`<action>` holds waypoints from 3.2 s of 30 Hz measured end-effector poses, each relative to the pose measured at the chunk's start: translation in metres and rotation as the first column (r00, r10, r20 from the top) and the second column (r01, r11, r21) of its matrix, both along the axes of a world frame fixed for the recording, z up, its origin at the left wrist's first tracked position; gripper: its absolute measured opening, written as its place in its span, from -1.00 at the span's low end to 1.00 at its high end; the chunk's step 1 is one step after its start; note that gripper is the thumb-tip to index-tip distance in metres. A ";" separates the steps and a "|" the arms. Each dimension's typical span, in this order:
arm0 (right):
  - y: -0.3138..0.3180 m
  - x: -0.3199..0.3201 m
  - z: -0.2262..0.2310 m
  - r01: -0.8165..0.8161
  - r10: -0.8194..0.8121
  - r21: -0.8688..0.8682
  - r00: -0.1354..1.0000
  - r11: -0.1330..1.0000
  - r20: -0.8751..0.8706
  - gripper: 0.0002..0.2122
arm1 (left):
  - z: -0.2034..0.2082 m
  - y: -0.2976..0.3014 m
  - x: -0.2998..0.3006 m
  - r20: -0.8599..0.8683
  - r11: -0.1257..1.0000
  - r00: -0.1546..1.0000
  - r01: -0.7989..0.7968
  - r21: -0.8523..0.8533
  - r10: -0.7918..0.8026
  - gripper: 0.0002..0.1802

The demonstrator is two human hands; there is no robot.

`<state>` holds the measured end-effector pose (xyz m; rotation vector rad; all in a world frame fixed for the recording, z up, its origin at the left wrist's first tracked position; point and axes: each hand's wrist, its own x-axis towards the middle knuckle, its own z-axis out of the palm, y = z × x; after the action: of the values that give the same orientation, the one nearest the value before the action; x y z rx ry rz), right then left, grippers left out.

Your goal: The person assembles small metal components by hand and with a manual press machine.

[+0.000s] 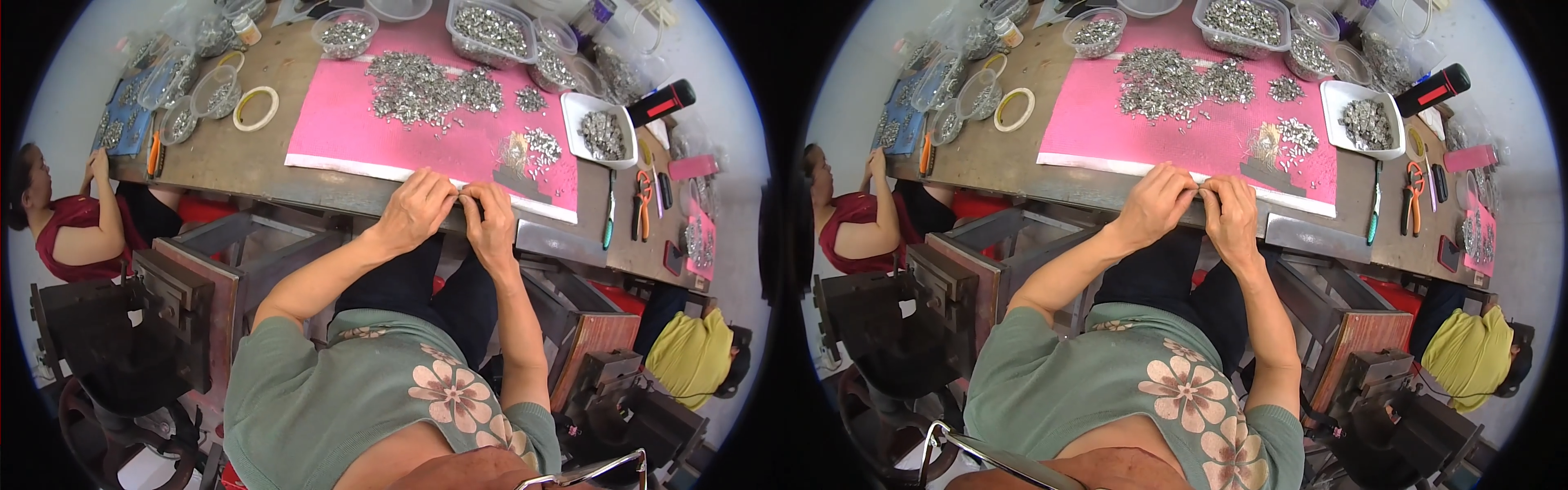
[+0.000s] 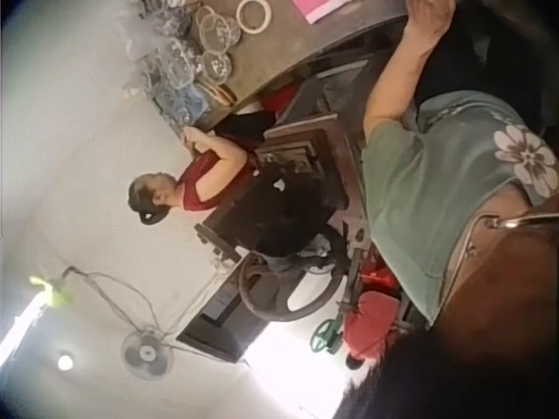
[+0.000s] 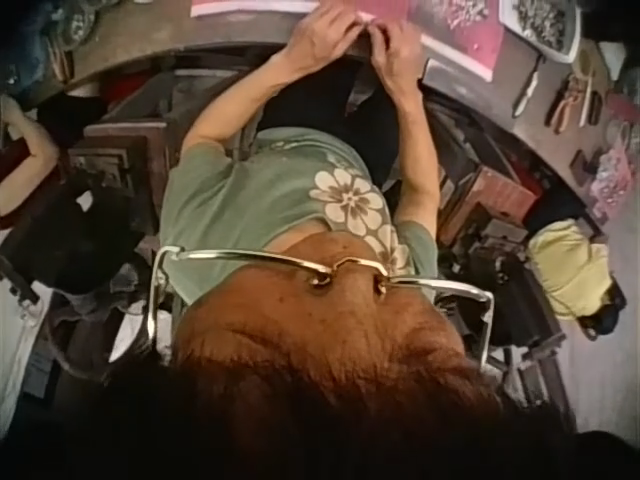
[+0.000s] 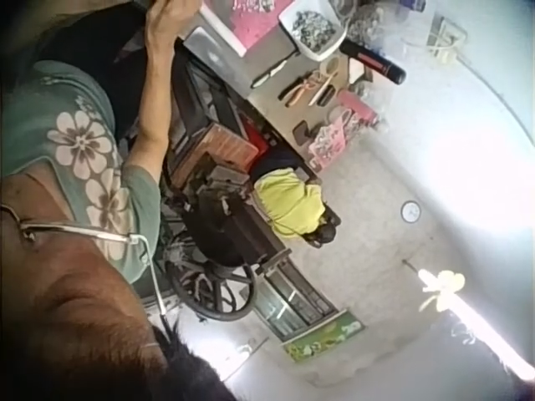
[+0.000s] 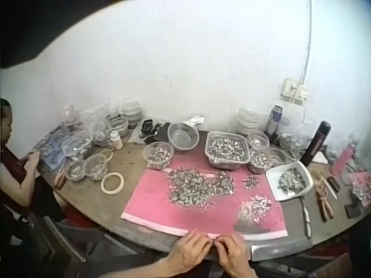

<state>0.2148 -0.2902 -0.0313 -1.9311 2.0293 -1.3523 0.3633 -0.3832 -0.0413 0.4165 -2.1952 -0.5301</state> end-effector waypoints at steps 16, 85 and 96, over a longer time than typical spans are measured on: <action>-0.019 -0.018 0.020 -0.063 0.064 0.181 0.998 0.981 0.002 -0.94 | -0.001 -0.090 0.023 0.099 0.960 0.955 -0.277 -0.042 0.280 -0.84; -0.131 -0.036 0.007 -0.082 0.087 0.102 0.995 0.991 -0.042 -0.89 | -0.015 0.006 -0.013 -0.029 0.990 0.997 -0.075 -0.121 0.072 -0.86; -0.127 -0.041 0.011 0.030 -0.040 0.242 0.999 0.970 0.036 -0.86 | -0.003 -0.039 0.007 -0.030 0.979 0.979 -0.200 0.040 0.201 -0.76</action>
<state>0.1740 -0.4168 -0.0200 -1.7580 2.1054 -1.0812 0.3699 -0.4220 -0.0441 0.6364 -2.0848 -0.4640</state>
